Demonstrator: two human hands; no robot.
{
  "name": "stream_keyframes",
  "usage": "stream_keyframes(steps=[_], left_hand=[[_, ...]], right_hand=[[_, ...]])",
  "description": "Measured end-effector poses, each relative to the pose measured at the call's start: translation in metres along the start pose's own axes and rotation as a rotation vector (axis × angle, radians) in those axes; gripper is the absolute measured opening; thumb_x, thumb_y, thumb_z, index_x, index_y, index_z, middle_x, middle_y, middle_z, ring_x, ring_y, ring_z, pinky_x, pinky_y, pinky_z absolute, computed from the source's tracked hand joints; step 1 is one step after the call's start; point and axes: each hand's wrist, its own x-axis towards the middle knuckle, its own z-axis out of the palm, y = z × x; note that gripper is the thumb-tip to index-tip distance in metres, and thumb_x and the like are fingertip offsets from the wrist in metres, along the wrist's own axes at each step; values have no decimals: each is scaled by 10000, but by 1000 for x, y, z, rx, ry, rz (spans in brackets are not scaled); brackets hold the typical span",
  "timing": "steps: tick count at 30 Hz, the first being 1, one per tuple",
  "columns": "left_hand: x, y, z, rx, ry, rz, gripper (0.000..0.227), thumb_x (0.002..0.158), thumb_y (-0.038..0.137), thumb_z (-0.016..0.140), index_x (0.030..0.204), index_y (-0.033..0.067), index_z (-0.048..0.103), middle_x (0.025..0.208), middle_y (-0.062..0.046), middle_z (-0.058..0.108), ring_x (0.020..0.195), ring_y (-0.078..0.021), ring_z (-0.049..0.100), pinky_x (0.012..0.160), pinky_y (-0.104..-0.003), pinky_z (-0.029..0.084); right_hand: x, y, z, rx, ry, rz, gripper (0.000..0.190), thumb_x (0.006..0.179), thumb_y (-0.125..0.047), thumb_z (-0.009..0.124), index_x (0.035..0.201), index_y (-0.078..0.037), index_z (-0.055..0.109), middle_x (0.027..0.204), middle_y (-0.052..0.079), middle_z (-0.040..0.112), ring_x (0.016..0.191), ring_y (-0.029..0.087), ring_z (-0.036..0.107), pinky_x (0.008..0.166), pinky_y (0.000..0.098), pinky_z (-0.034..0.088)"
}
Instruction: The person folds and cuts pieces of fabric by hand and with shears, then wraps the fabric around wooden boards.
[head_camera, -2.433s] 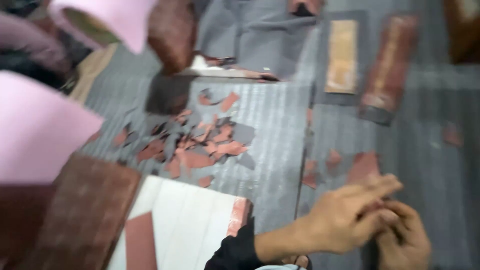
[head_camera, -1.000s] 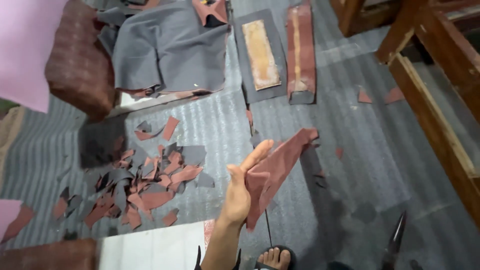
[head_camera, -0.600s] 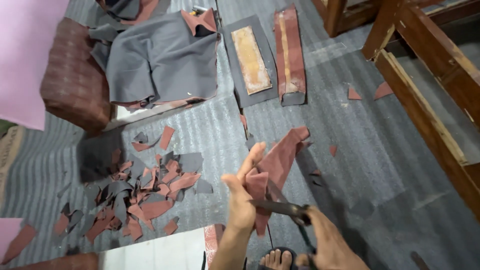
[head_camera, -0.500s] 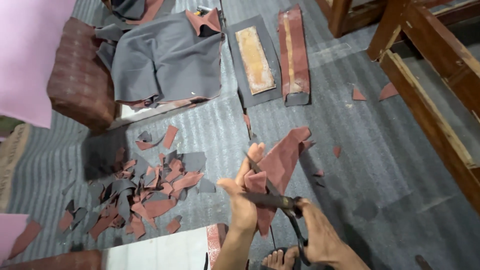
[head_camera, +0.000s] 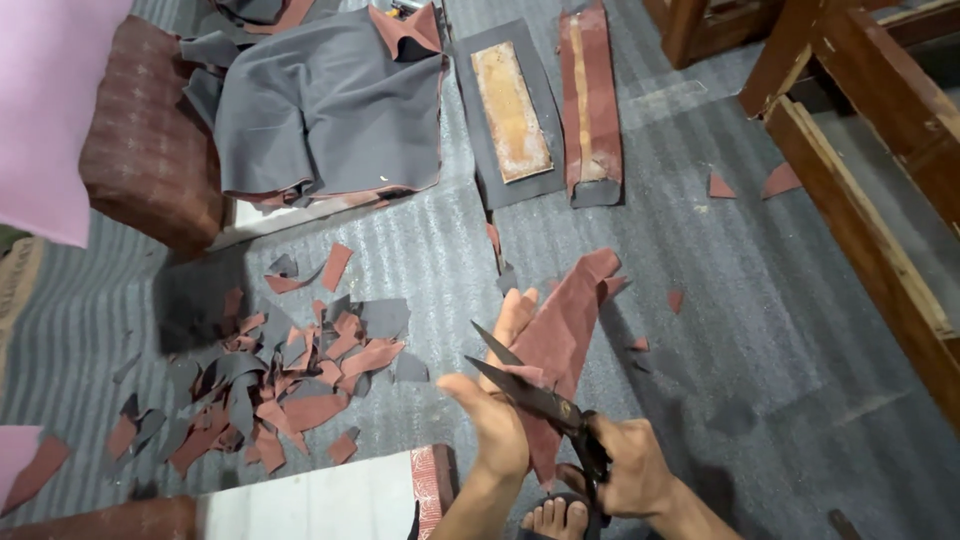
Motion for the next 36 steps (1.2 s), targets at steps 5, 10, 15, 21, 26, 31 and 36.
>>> stream_keyframes(steps=[5,10,15,21,26,31,36], left_hand=[[-1,-7,-5,1,11,8,1335,768,975,149,1638,-24,309,1675,-171,408,1240,-192,417,997,-296,337],[-4,6,7,169,-20,32,1325,775,978,107,1634,-10,306,1669,-149,413,1269,-231,383,968,-326,344],[-7,4,11,298,-76,77,1307,772,972,89,1614,-7,289,1657,-131,399,1534,-256,368,1133,-354,357],[-6,4,14,148,-139,132,1021,978,741,193,1592,-68,294,1658,-214,372,1568,-312,324,1287,-431,235],[-6,44,6,595,-93,213,541,1110,322,364,1401,-84,573,1485,-250,611,1422,-327,569,1193,-411,402],[-3,63,-6,853,-74,87,464,1018,267,576,1372,-31,617,1405,-216,695,1306,-300,690,1080,-371,520],[3,65,-11,697,-255,-91,918,781,402,833,1496,-26,449,1470,-191,603,1344,-305,594,1075,-401,446]], right_hand=[[13,-21,-11,1,-33,74,638,774,-580,811,1001,-6,649,573,70,588,484,283,641,480,382,488],[27,-44,-25,-32,31,1,705,702,-638,822,952,-20,592,681,106,572,562,312,593,507,392,465],[10,-29,-21,-79,26,96,757,561,-633,874,908,-15,606,556,82,559,472,313,605,447,409,449],[-13,-16,-2,89,51,121,236,786,-221,840,825,-74,660,583,101,655,479,236,680,465,325,490],[-53,12,8,322,173,532,115,822,-90,791,758,-60,701,543,37,700,453,127,658,429,280,490],[-135,64,-4,351,443,1220,207,894,-213,736,930,-9,739,676,123,685,560,186,616,541,331,480],[-392,270,-1,-352,208,1339,397,761,-354,884,978,-46,762,770,126,764,718,191,689,714,322,507]])
